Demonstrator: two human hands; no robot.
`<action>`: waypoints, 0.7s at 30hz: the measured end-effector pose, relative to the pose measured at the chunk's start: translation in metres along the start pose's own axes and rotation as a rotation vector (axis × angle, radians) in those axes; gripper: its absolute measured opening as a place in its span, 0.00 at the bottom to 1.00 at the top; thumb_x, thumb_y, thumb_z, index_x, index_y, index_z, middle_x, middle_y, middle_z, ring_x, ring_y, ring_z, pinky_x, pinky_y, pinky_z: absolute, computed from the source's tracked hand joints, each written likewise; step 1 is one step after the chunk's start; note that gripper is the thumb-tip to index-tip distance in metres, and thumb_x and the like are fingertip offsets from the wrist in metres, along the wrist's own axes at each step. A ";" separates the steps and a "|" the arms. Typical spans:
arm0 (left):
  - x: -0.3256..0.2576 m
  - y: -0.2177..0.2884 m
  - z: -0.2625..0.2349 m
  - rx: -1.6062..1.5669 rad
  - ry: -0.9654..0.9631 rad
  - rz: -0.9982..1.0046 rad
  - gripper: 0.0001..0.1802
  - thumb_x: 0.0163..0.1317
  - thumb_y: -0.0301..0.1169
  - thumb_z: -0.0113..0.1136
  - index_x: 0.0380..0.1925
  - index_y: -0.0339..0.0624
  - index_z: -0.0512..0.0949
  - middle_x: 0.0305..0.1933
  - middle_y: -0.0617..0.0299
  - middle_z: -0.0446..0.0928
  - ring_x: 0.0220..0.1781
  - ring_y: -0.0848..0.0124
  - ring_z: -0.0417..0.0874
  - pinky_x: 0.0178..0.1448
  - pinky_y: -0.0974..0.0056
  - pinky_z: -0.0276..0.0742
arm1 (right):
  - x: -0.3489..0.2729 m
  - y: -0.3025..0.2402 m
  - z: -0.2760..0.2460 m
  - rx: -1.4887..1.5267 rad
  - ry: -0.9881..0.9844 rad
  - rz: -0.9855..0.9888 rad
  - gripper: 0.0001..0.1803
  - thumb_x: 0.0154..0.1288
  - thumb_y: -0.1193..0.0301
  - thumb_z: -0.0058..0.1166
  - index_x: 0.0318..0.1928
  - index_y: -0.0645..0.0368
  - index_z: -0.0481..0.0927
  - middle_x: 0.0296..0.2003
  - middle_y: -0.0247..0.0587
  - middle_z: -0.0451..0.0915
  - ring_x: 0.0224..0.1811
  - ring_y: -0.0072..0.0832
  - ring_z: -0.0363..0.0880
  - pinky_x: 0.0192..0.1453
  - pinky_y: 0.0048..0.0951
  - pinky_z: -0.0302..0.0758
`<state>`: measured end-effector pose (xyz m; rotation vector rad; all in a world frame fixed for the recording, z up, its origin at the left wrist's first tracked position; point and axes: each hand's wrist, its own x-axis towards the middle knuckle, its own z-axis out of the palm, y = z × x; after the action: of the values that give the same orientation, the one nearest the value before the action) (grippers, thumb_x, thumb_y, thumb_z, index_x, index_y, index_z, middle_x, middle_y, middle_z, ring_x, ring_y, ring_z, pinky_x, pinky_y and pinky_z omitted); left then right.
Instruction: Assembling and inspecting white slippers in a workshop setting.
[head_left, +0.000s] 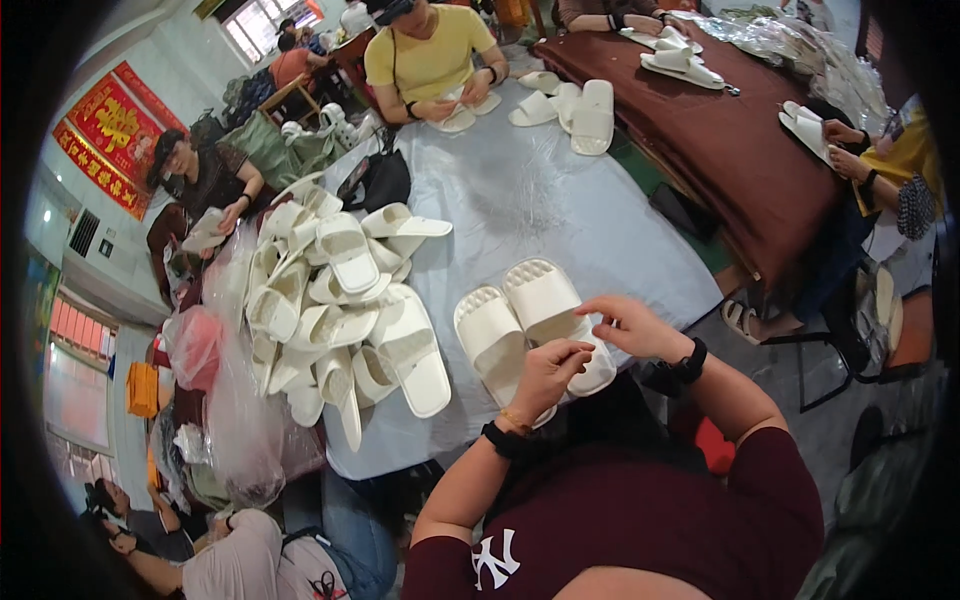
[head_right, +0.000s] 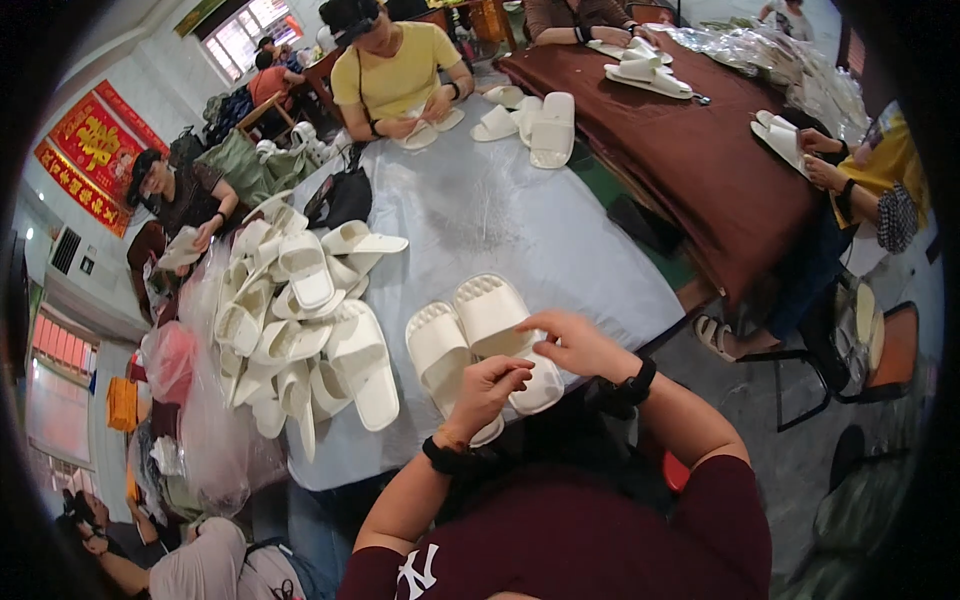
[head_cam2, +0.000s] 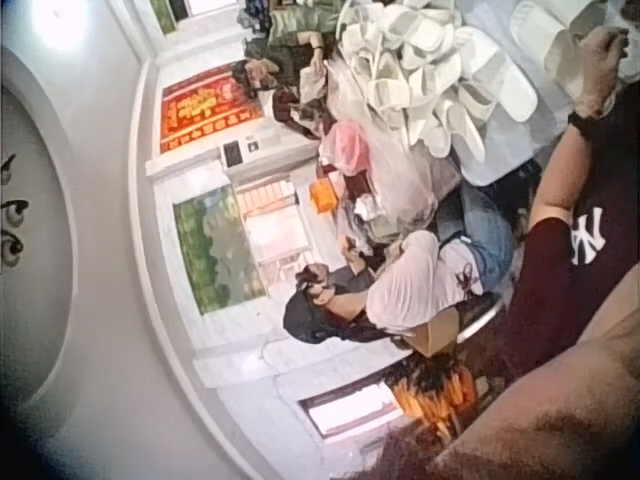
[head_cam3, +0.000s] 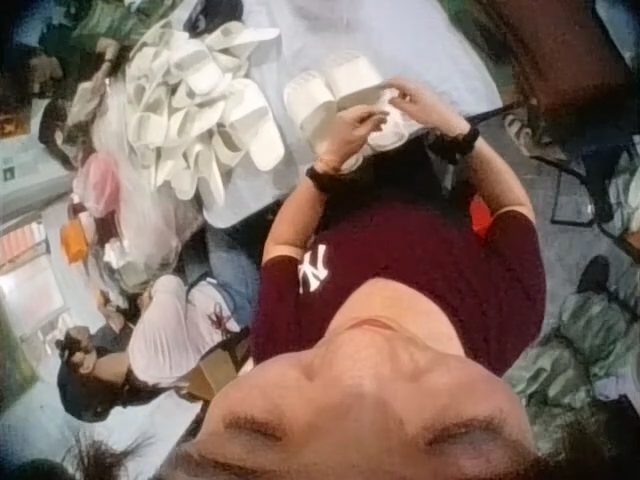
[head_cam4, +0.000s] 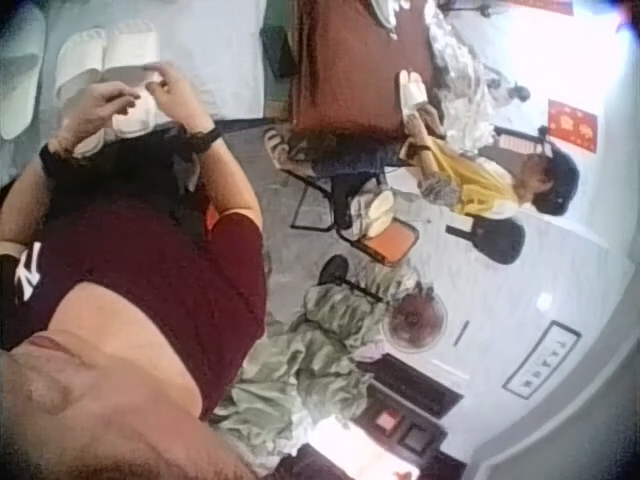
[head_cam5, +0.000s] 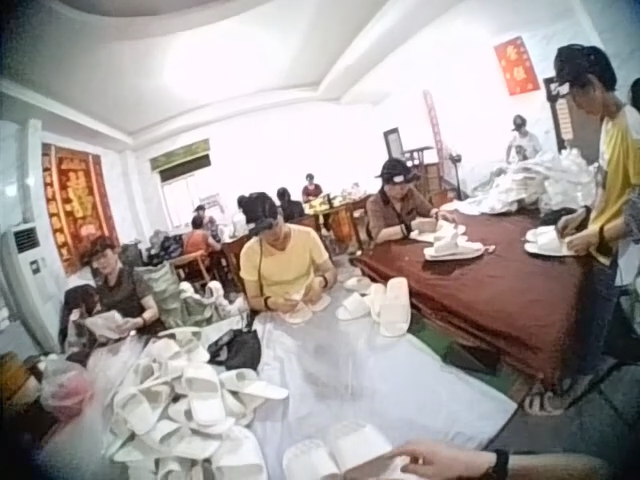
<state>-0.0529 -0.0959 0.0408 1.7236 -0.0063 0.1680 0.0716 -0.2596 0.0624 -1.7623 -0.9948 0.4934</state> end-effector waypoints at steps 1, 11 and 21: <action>-0.007 0.003 -0.004 -0.234 0.019 -0.175 0.08 0.63 0.26 0.57 0.40 0.35 0.80 0.32 0.61 0.81 0.32 0.77 0.80 0.38 0.71 0.76 | 0.001 -0.001 0.005 -0.057 -0.062 -0.077 0.15 0.62 0.72 0.53 0.49 0.62 0.77 0.36 0.43 0.81 0.31 0.28 0.76 0.37 0.30 0.74; -0.060 -0.006 -0.060 -0.421 0.290 -0.353 0.10 0.65 0.29 0.56 0.41 0.34 0.81 0.30 0.62 0.80 0.28 0.78 0.78 0.35 0.73 0.75 | -0.013 -0.021 0.091 0.043 -0.217 -0.004 0.10 0.61 0.68 0.54 0.35 0.62 0.80 0.27 0.49 0.80 0.30 0.39 0.80 0.35 0.34 0.74; -0.057 -0.016 -0.097 -0.135 0.548 -0.215 0.23 0.64 0.28 0.55 0.58 0.35 0.65 0.43 0.61 0.74 0.39 0.78 0.75 0.39 0.73 0.73 | -0.001 -0.009 0.110 -0.223 -0.164 0.237 0.11 0.54 0.67 0.51 0.28 0.63 0.81 0.26 0.53 0.80 0.29 0.48 0.80 0.36 0.42 0.75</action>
<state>-0.1179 -0.0034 0.0334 1.4851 0.5563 0.4637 -0.0107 -0.1965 0.0256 -2.0801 -0.9890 0.7074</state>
